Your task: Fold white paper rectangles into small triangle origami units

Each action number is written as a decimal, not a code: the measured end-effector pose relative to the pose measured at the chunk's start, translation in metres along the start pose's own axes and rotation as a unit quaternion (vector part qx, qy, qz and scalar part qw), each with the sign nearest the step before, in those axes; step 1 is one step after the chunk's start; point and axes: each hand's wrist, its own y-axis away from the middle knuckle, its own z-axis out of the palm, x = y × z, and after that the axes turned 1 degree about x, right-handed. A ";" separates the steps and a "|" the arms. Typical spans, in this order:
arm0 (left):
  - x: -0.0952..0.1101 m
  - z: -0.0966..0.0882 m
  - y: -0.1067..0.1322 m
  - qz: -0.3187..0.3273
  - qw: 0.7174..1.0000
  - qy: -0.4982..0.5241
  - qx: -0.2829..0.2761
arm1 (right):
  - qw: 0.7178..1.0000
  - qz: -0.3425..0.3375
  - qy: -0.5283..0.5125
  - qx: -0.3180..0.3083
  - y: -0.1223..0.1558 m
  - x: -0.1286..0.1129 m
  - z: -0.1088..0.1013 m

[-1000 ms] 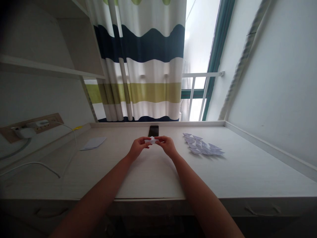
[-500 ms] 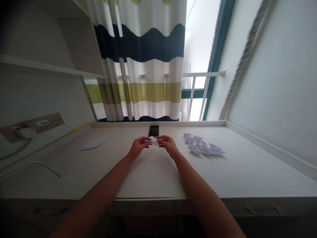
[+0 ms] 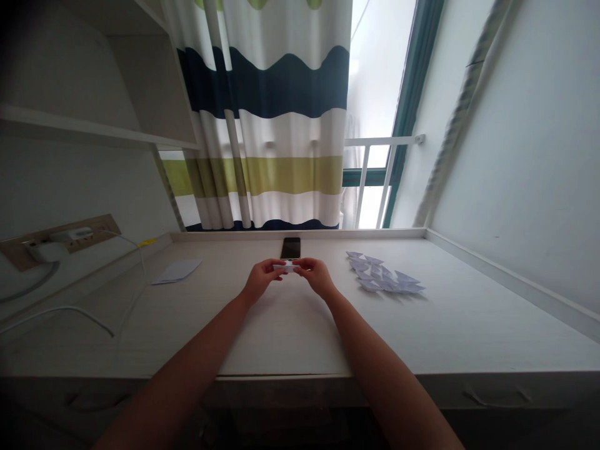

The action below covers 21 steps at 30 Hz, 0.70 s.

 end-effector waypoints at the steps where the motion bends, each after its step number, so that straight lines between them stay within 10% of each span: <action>1: 0.000 0.000 0.000 0.000 1.000 0.001 -0.001 | 1.000 -0.004 0.015 0.008 0.000 0.001 0.000; 13: -0.004 -0.002 -0.004 0.023 0.996 -0.078 0.041 | 0.994 -0.064 0.074 0.041 0.000 -0.001 -0.002; 21: -0.002 0.002 0.000 -0.048 0.998 -0.038 -0.028 | 0.998 -0.043 0.040 0.007 -0.001 0.003 0.002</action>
